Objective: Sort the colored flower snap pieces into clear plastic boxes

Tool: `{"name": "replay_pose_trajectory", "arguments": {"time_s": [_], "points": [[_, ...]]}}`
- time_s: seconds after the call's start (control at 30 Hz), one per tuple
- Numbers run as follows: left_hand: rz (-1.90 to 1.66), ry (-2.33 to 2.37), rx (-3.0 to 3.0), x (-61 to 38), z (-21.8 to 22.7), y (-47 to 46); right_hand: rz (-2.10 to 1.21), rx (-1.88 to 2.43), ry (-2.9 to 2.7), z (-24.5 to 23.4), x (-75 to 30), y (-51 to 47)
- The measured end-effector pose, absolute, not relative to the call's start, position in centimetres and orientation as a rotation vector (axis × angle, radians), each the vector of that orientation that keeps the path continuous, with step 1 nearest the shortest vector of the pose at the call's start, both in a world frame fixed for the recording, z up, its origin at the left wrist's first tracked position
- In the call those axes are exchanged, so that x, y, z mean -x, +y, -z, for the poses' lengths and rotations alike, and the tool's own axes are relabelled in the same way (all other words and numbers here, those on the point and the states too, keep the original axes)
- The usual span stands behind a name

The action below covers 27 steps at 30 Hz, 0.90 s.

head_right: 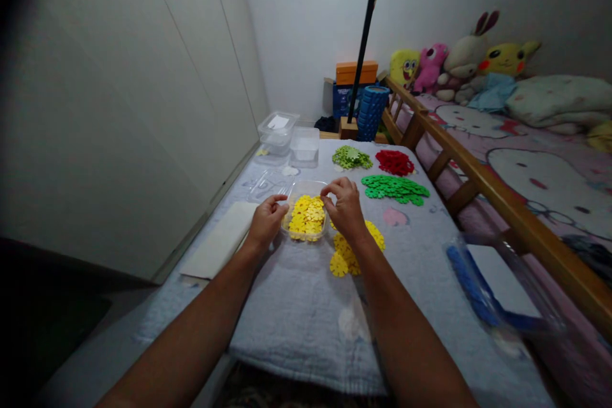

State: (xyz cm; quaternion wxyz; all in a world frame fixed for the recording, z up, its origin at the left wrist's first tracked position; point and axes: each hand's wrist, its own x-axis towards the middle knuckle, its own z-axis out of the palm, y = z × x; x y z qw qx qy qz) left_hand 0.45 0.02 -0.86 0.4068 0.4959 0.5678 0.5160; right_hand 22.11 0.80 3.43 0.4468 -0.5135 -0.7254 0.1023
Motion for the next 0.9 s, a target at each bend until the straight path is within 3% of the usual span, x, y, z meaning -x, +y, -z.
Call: {"name": "replay_pose_trajectory", "arguments": {"time_s": [0.27, 0.5, 0.73, 0.9], "points": [[-1.299, 1.408, -1.226, -0.5, 0.6, -0.1, -0.199, 1.474, -2.031, -3.4, -20.6, 2.5], [-1.293, 1.415, -1.239, -0.5, 0.4, -0.2, -0.239, 1.541, -1.910, -2.5, -25.0, 3.0], [-1.292, 1.430, -1.235, -0.5, 0.3, -0.2, -0.325, 1.944, -2.091, -0.2, -27.9, 2.1], [-1.282, 1.438, -1.256, -0.4, 0.6, -0.1, -0.410, 1.921, -2.084, 0.6, -27.9, 1.8]]}}
